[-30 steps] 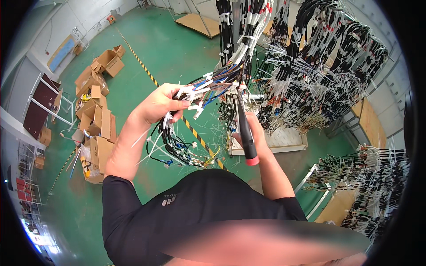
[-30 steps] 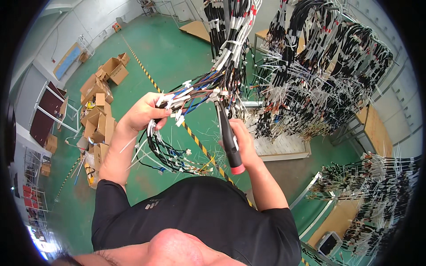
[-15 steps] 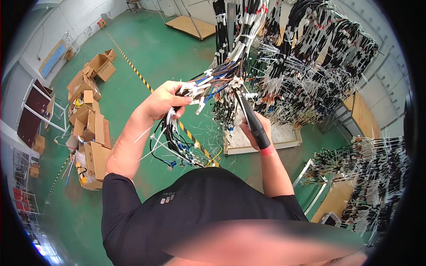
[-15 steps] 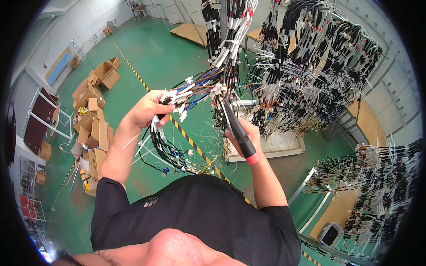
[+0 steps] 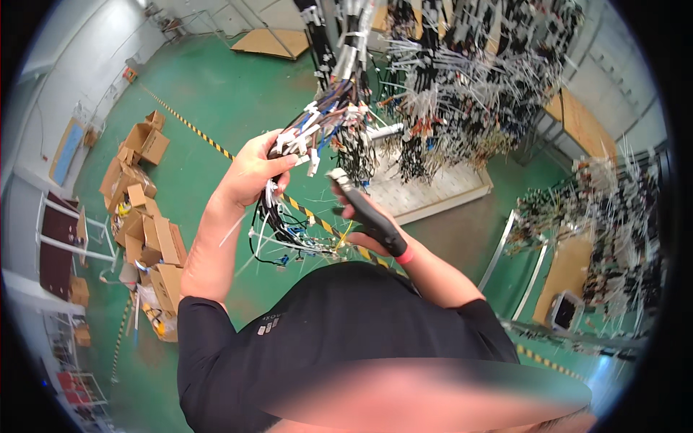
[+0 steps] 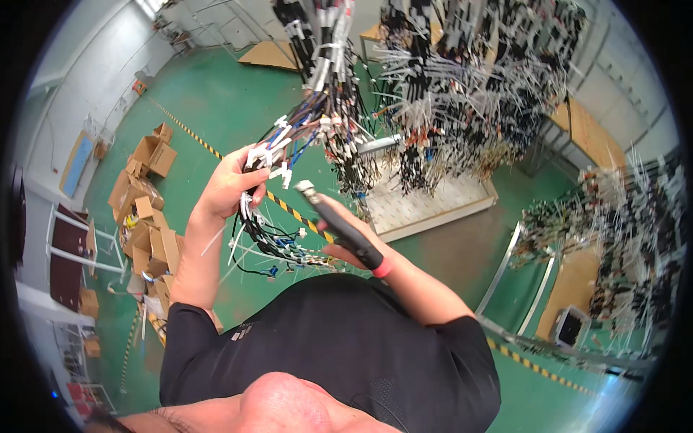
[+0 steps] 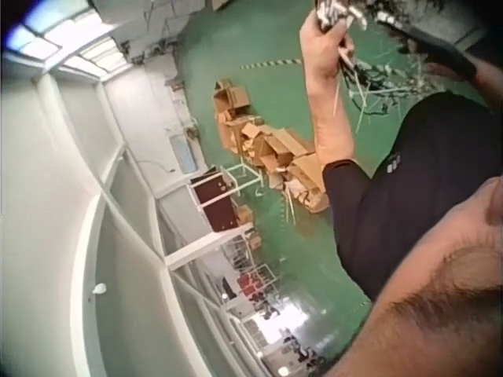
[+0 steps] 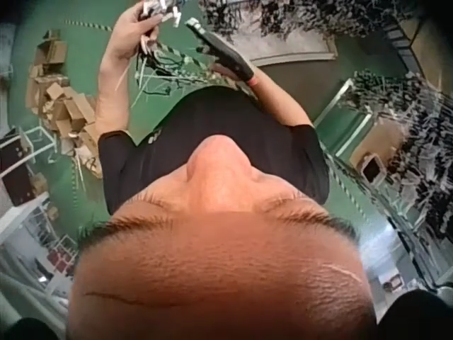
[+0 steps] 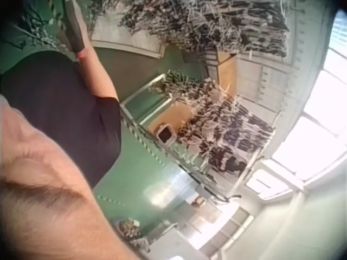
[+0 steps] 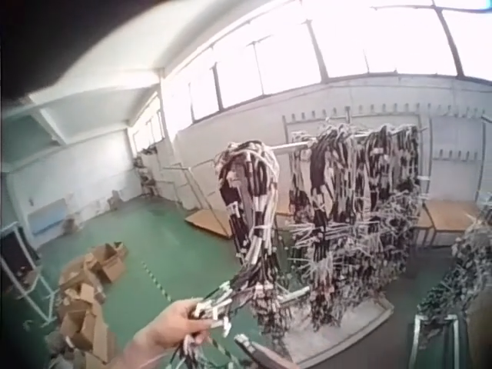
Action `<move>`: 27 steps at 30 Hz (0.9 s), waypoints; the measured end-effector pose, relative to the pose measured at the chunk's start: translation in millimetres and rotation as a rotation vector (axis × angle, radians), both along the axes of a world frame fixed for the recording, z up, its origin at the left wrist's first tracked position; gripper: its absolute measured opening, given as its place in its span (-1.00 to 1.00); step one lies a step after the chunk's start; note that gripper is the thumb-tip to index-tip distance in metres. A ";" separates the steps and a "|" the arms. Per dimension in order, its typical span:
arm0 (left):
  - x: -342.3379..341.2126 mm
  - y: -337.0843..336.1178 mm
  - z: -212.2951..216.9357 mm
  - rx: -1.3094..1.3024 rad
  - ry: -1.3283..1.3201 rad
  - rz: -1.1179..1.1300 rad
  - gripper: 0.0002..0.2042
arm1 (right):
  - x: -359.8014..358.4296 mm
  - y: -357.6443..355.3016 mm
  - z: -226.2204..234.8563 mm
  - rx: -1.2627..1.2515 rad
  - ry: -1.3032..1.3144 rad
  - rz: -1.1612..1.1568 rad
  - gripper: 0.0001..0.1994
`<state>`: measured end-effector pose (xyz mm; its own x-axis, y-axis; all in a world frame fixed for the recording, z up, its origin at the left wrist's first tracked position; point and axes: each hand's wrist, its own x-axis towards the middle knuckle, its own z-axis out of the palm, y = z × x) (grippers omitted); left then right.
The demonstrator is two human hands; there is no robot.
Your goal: Use a cable tie gun to tighten and trim zip ties on a large industrial wire harness bundle.
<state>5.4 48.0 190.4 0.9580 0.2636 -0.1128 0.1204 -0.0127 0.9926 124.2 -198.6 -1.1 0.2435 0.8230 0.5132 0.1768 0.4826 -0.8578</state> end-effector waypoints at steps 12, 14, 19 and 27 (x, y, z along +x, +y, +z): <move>-16.8 22.8 3.2 -0.219 -0.114 0.047 -0.30 | 0.7 32.4 35.7 0.104 0.025 0.035 -0.51; -17.7 23.3 2.3 -0.214 -0.110 0.054 -0.26 | 2.5 32.1 32.6 0.119 0.036 -0.018 -0.54; -20.6 20.0 -0.2 -0.104 -0.097 0.123 -0.24 | 33.5 31.1 17.9 0.312 0.106 -0.293 -0.60; -16.9 35.3 16.0 -0.103 0.175 -0.026 -0.27 | 197.6 71.6 -13.5 0.145 0.433 -0.207 -0.43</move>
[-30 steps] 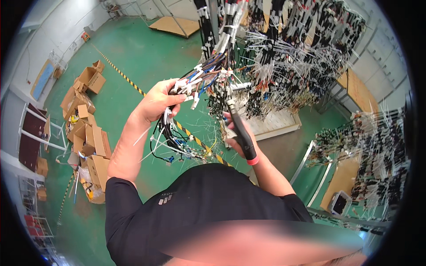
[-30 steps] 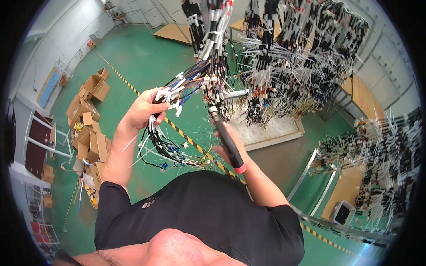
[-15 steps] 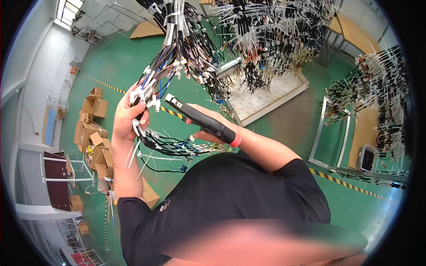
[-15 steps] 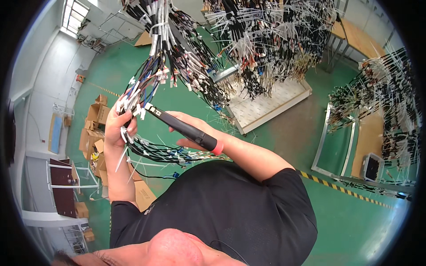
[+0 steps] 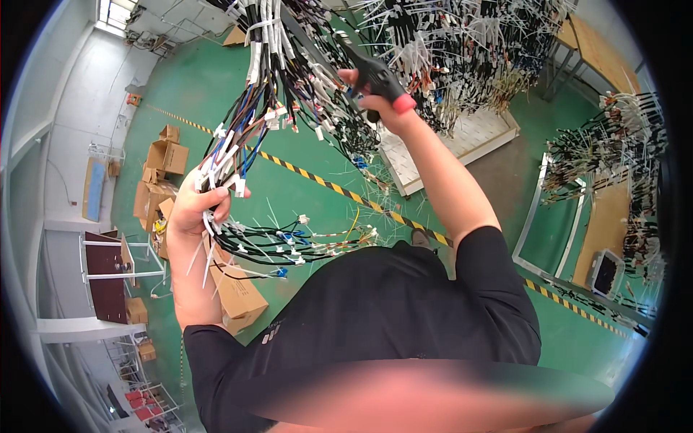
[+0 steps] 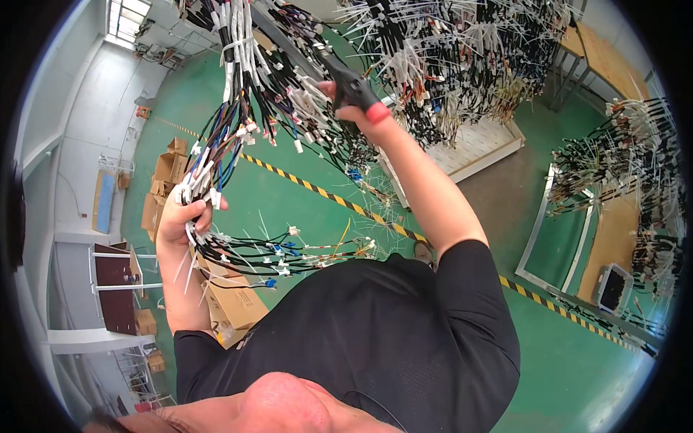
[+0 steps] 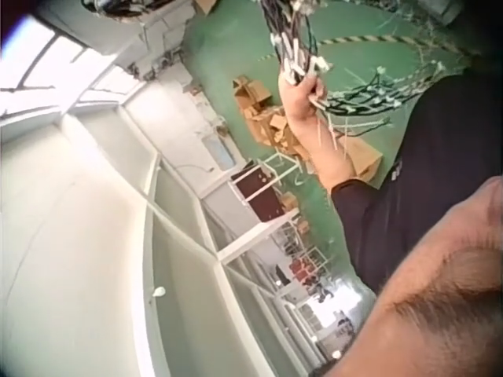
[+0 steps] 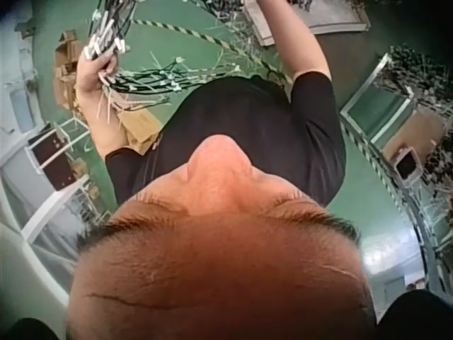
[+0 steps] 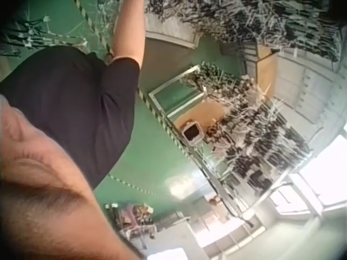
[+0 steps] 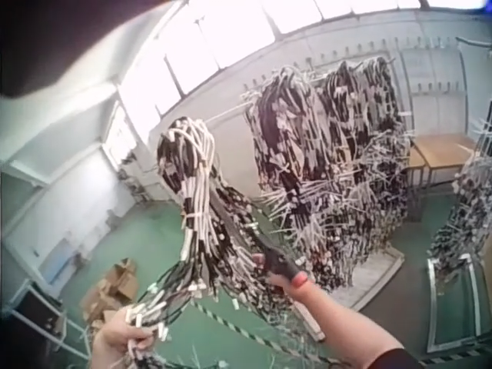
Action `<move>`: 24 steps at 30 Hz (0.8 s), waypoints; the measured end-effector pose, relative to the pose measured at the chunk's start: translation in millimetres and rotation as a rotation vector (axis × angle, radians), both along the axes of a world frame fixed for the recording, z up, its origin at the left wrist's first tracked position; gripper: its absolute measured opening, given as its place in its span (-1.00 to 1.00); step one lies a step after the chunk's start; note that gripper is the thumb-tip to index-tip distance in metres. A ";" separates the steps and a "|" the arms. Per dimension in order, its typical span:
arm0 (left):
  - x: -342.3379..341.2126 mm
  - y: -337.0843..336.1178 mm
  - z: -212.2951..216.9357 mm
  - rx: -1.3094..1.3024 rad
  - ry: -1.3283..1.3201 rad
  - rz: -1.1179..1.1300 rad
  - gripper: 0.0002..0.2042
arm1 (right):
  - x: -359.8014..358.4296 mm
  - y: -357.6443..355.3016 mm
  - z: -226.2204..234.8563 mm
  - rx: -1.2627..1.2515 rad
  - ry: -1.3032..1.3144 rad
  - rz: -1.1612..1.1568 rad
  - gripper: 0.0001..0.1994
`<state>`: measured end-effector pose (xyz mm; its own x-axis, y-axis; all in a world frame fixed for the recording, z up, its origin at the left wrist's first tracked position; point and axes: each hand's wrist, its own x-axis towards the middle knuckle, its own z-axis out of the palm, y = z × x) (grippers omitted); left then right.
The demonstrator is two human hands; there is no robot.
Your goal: Use a cable tie gun to tighten and trim zip ties on a large industrial wire harness bundle.
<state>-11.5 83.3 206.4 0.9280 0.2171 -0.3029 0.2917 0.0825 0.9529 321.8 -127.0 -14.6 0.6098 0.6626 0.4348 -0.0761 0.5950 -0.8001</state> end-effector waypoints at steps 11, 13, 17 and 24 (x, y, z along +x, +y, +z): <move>1.3 -10.9 -2.4 0.148 0.019 0.114 -0.28 | 39.7 17.5 10.0 -0.123 -0.044 0.203 -0.45; 3.0 -11.6 -3.9 0.163 -0.037 0.098 -0.26 | 42.1 -7.6 20.7 0.001 0.014 0.222 -0.47; 6.6 -14.8 -13.5 0.285 0.004 0.179 -0.30 | 29.0 -52.4 41.2 0.102 0.231 0.505 -0.41; 17.8 3.1 -64.9 0.112 -0.026 -0.047 -0.52 | -3.4 -82.9 90.0 0.210 0.262 0.563 -0.44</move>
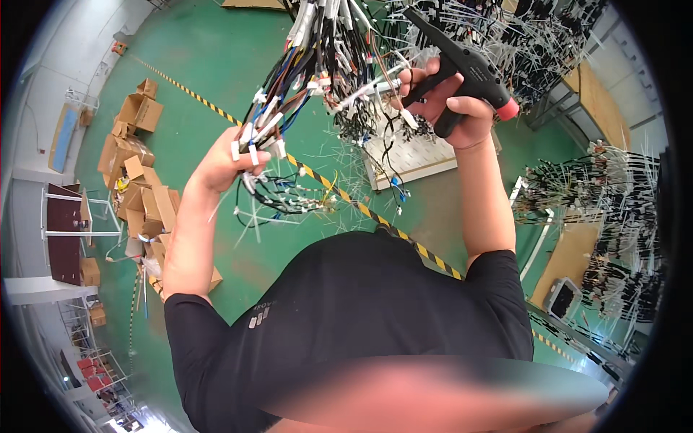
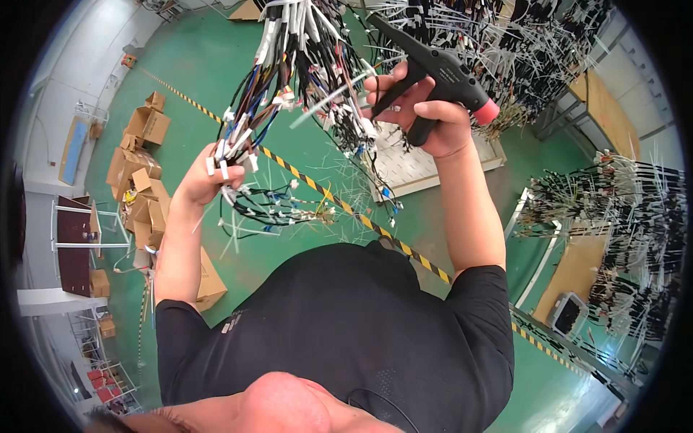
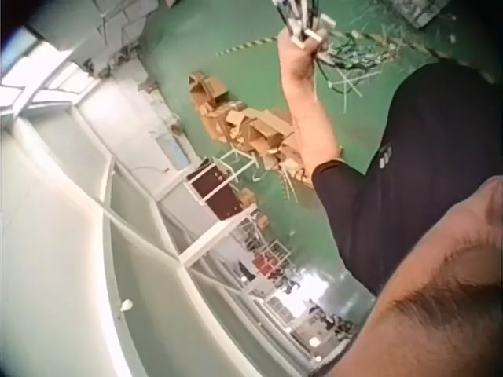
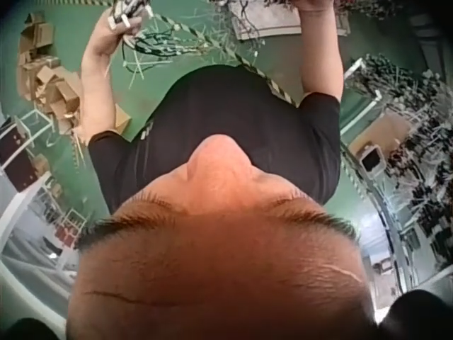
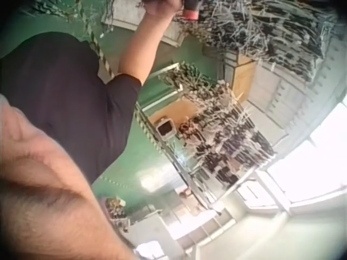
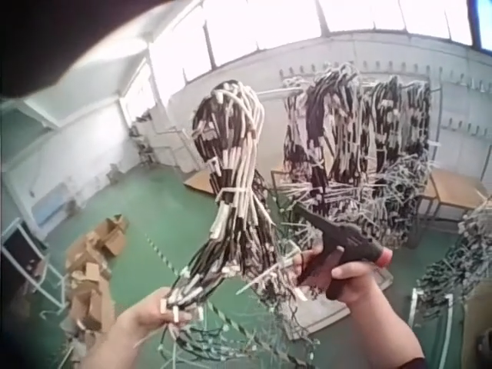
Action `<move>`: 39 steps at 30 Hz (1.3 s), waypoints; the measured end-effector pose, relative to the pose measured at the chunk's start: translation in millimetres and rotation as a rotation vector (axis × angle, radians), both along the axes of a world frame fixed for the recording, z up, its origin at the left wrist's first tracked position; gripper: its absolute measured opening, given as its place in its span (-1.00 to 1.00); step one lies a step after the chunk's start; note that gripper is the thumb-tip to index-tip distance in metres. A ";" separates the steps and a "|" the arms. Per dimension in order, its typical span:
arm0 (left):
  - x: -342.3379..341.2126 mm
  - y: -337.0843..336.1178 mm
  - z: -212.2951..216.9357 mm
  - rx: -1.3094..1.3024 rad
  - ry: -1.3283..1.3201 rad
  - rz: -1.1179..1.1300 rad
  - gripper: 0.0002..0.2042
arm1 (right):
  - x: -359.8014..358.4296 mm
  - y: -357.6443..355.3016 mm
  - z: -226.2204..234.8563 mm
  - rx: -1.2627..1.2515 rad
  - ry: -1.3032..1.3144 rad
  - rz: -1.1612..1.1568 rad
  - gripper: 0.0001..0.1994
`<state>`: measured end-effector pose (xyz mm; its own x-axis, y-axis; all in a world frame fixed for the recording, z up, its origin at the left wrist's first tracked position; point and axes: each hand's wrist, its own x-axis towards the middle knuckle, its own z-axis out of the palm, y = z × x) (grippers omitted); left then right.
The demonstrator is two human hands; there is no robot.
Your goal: Use a cable tie gun to tighten and trim zip ties on a large industrial wire harness bundle.
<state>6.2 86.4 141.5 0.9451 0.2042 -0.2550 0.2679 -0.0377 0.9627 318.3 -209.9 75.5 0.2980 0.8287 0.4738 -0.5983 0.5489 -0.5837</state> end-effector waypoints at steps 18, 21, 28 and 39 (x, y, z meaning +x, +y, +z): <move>111.7 -115.1 -120.3 -0.690 -0.324 -0.088 -0.65 | -92.4 6.9 12.0 -0.089 0.188 -0.205 -0.48; 115.8 -126.8 -121.6 -0.709 -0.365 -0.068 -0.61 | -102.7 -0.3 3.0 -0.127 0.255 -0.341 -0.49; 122.9 -139.5 -115.5 -0.671 -0.377 -0.011 -0.63 | -96.6 -14.0 5.9 -0.223 0.380 -0.365 -0.51; 120.1 -143.9 -114.6 -0.404 -0.334 0.177 -0.61 | -1.6 16.4 8.3 -0.610 -0.288 -1.018 -0.75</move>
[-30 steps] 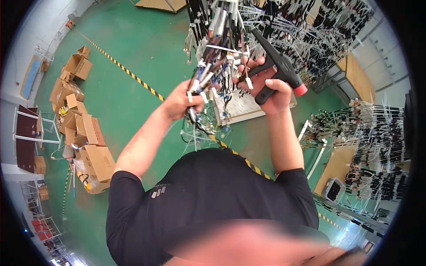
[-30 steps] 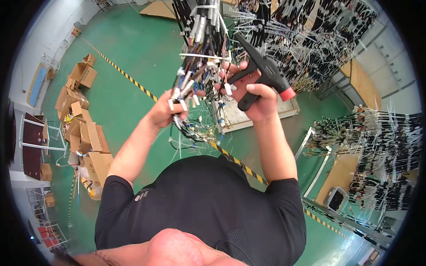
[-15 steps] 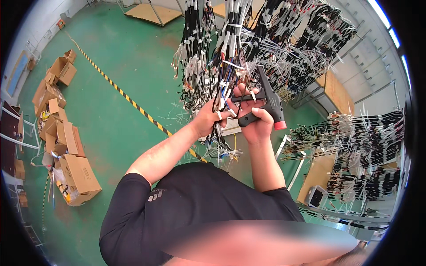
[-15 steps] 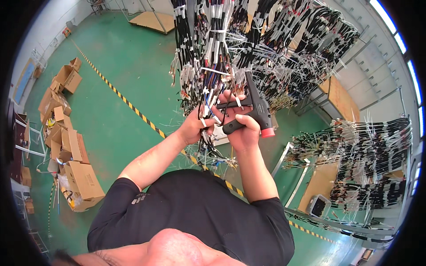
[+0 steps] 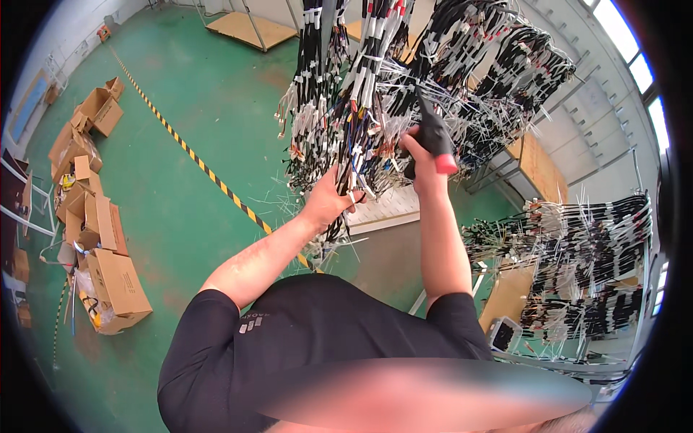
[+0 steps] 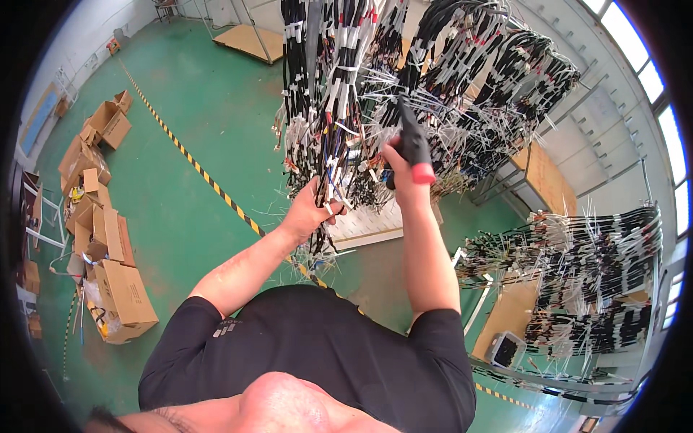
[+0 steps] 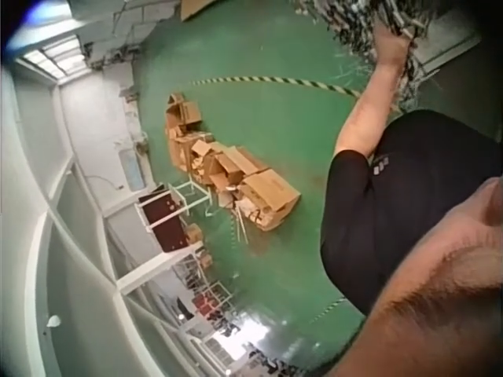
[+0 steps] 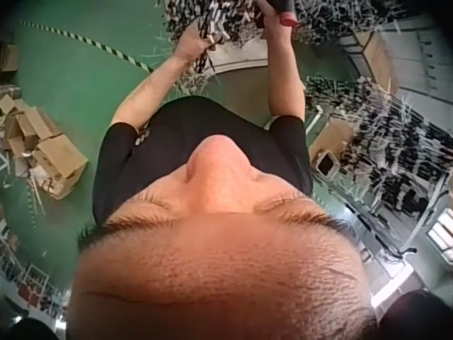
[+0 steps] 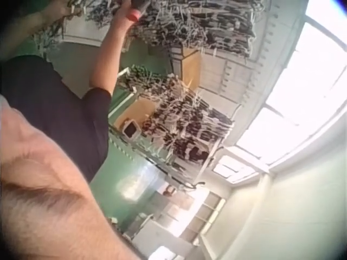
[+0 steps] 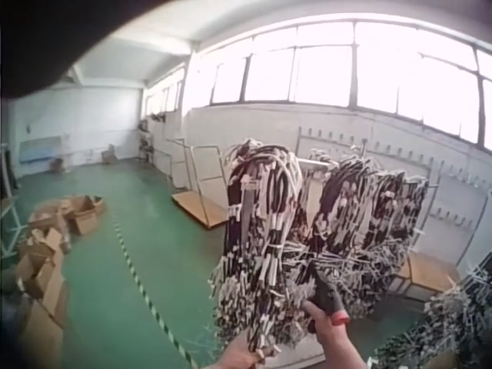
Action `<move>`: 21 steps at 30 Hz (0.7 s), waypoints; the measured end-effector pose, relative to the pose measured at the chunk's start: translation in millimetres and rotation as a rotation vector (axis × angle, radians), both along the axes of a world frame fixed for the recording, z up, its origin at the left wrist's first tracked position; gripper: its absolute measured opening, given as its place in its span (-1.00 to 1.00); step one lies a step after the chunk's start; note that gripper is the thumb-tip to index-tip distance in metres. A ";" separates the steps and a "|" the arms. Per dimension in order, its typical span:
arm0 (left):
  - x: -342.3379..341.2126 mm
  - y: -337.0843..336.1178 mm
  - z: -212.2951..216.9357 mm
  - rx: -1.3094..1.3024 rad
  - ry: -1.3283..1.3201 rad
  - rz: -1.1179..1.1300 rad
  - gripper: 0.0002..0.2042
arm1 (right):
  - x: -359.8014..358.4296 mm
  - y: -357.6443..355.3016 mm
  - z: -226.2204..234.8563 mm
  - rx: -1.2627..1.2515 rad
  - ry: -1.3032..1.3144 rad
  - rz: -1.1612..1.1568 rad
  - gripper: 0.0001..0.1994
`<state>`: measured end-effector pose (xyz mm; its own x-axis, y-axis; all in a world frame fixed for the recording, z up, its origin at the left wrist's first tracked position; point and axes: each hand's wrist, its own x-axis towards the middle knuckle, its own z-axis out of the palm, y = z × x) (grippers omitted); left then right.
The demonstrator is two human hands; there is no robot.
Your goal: Use a cable tie gun to tighten and trim zip ties on a large industrial wire harness bundle.
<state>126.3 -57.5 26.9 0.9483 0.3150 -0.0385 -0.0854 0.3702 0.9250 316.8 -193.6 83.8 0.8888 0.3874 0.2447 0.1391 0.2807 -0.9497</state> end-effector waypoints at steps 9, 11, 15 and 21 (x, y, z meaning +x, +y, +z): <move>-4.7 5.1 7.9 0.188 0.065 0.048 -0.55 | 13.3 43.3 1.4 0.043 0.262 0.318 -0.82; -10.8 15.6 8.8 0.171 0.054 -0.024 -0.45 | 5.7 45.2 10.2 0.073 0.378 0.316 -0.84; -21.0 51.8 13.8 -0.125 -0.141 -0.389 -0.20 | 16.0 42.4 10.9 0.132 0.579 0.503 -0.80; 0.9 101.2 -16.6 -0.392 -0.129 -0.644 -0.11 | 14.4 44.0 2.0 0.145 0.613 0.528 -0.84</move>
